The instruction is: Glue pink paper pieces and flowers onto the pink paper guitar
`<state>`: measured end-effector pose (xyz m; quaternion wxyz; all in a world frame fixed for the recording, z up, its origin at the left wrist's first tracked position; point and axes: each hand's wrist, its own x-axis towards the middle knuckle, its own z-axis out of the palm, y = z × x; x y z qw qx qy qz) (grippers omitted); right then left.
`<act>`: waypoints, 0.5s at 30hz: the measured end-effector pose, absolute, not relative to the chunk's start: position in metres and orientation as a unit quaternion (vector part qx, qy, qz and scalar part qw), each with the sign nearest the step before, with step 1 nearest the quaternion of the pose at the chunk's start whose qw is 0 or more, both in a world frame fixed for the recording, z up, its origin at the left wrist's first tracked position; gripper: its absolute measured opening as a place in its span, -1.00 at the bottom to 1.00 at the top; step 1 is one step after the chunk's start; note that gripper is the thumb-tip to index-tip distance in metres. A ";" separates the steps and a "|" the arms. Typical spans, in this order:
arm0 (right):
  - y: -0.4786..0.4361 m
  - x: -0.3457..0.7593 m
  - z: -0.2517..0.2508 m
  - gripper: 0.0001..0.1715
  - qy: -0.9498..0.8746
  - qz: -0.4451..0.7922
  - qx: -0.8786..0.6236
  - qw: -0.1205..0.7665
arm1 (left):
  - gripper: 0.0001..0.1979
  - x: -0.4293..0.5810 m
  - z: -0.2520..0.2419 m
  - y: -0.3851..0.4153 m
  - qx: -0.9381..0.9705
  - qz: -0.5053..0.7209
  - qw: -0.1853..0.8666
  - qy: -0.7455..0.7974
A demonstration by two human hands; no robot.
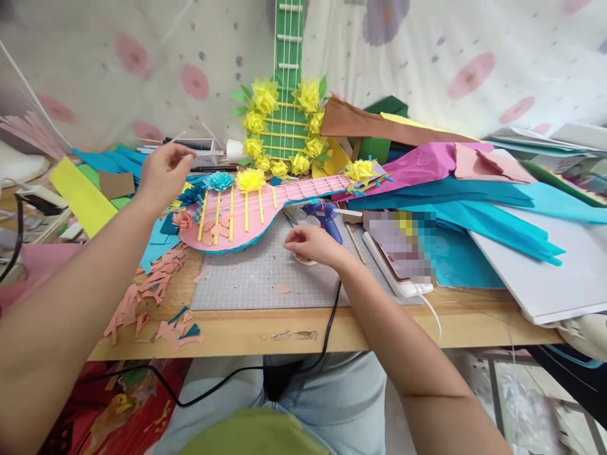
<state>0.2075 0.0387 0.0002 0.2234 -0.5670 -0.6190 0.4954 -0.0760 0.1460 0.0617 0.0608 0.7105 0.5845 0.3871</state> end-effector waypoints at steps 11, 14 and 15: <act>0.025 0.284 0.015 -0.47 -0.633 0.269 -0.719 0.103 | -0.86 -0.111 -0.005 0.075 0.774 0.357 0.053 0.520; 0.034 0.287 0.002 -0.44 -0.605 0.164 -0.762 0.162 | -0.79 -0.109 0.000 0.067 0.801 0.281 0.099 0.520; 0.038 0.286 -0.004 -0.45 -0.606 0.144 -0.760 0.187 | -0.75 -0.108 0.001 0.065 0.803 0.258 0.117 0.524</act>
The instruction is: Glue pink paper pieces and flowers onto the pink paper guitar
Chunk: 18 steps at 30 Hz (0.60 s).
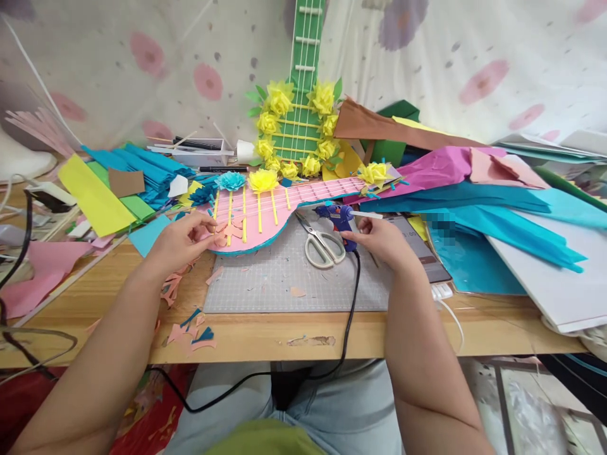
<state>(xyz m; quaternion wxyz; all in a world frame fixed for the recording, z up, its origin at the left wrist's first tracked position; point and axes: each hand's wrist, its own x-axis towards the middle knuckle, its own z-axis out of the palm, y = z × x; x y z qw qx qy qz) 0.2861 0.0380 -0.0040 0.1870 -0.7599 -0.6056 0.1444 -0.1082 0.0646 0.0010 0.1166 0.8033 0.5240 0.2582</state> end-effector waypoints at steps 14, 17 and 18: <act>0.066 0.255 -0.044 -0.41 -0.566 0.100 -0.786 0.225 | -0.74 -0.078 -0.004 0.066 0.783 0.239 0.009 0.574; 0.066 0.254 -0.043 -0.42 -0.562 0.100 -0.793 0.214 | -0.79 -0.072 -0.008 0.073 0.802 0.214 0.009 0.558; 0.066 0.254 -0.043 -0.43 -0.563 0.100 -0.793 0.211 | -0.80 -0.072 -0.009 0.074 0.811 0.205 0.014 0.548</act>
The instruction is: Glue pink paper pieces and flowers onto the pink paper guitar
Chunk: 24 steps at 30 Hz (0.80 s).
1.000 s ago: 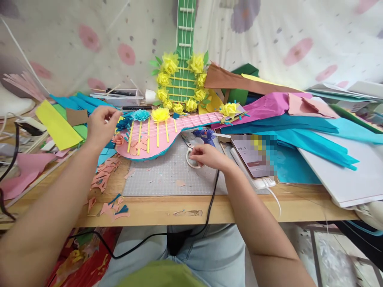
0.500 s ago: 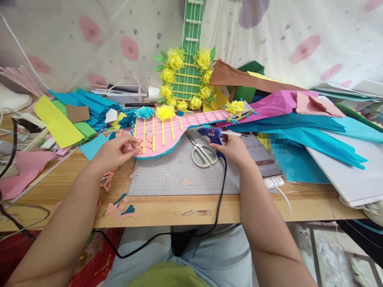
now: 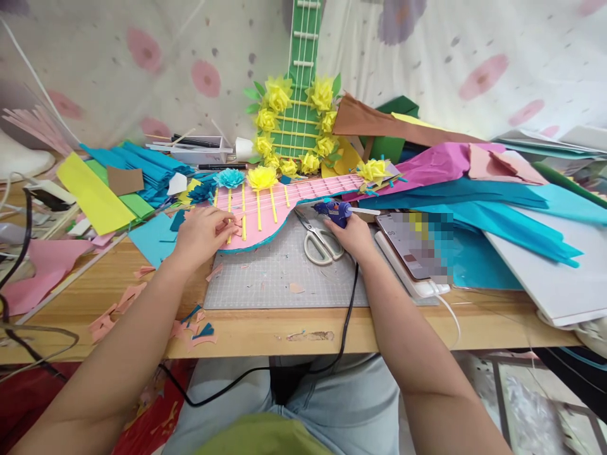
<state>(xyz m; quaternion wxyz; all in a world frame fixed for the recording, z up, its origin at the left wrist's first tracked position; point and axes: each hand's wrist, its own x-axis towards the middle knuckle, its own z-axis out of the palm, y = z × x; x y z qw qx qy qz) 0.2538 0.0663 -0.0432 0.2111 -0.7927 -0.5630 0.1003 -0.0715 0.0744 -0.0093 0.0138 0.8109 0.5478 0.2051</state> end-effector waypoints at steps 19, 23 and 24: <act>0.056 0.263 -0.037 -0.54 -0.539 0.154 -0.770 0.306 | -0.82 -0.071 -0.018 0.076 0.802 0.294 0.085 0.513; 0.044 0.279 -0.019 -0.56 -0.507 0.282 -0.710 0.400 | -0.85 -0.070 -0.018 0.075 0.755 0.396 0.128 0.507; 0.042 0.279 -0.012 -0.56 -0.504 0.311 -0.685 0.424 | -0.86 -0.069 -0.017 0.075 0.738 0.422 0.151 0.504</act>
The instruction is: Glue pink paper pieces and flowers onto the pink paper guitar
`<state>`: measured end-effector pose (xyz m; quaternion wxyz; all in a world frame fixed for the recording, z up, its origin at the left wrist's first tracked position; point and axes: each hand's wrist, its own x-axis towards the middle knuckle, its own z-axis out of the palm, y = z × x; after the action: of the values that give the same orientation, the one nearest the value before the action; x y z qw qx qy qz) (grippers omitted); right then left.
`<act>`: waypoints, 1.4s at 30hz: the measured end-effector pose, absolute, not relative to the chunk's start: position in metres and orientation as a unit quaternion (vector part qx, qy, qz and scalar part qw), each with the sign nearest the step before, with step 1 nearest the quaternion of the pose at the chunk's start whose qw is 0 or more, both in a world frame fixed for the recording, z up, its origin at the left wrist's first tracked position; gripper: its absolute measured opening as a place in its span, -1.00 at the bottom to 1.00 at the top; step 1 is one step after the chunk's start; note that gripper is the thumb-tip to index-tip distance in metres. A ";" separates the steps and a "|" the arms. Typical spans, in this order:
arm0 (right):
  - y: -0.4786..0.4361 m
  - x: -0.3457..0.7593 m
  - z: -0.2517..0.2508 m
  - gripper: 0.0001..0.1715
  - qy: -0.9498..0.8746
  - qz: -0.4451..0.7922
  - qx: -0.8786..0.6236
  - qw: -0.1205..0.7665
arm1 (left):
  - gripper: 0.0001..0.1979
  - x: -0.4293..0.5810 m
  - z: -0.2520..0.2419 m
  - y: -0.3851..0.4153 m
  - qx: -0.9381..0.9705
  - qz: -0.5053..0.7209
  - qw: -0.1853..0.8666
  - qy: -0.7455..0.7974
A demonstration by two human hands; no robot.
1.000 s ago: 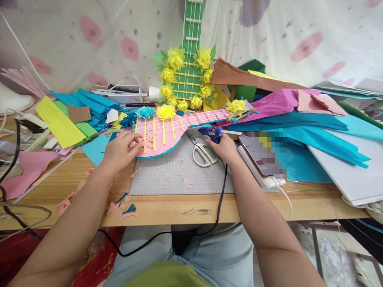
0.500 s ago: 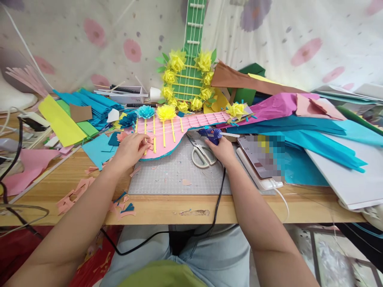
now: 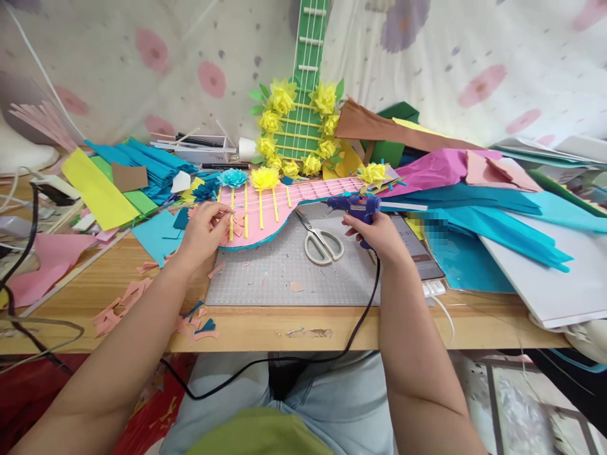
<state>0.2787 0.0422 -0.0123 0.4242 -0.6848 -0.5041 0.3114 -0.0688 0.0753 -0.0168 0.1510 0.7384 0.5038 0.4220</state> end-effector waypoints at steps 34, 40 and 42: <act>0.085 0.075 -0.009 -0.44 -0.540 0.571 -0.435 0.439 | -0.65 -0.068 -0.005 0.061 0.426 0.610 0.437 0.505; 0.089 0.091 -0.005 -0.50 -0.612 0.562 -0.418 0.367 | -0.67 -0.075 -0.001 0.060 0.503 0.462 0.499 0.534; 0.089 0.092 -0.002 -0.53 -0.627 0.566 -0.404 0.350 | -0.65 -0.075 -0.003 0.059 0.518 0.436 0.508 0.533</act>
<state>0.0923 0.0886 -0.0024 0.3505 -0.4042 -0.6274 0.5658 -0.0753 0.0589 -0.0029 0.5080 0.5181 0.5327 0.4356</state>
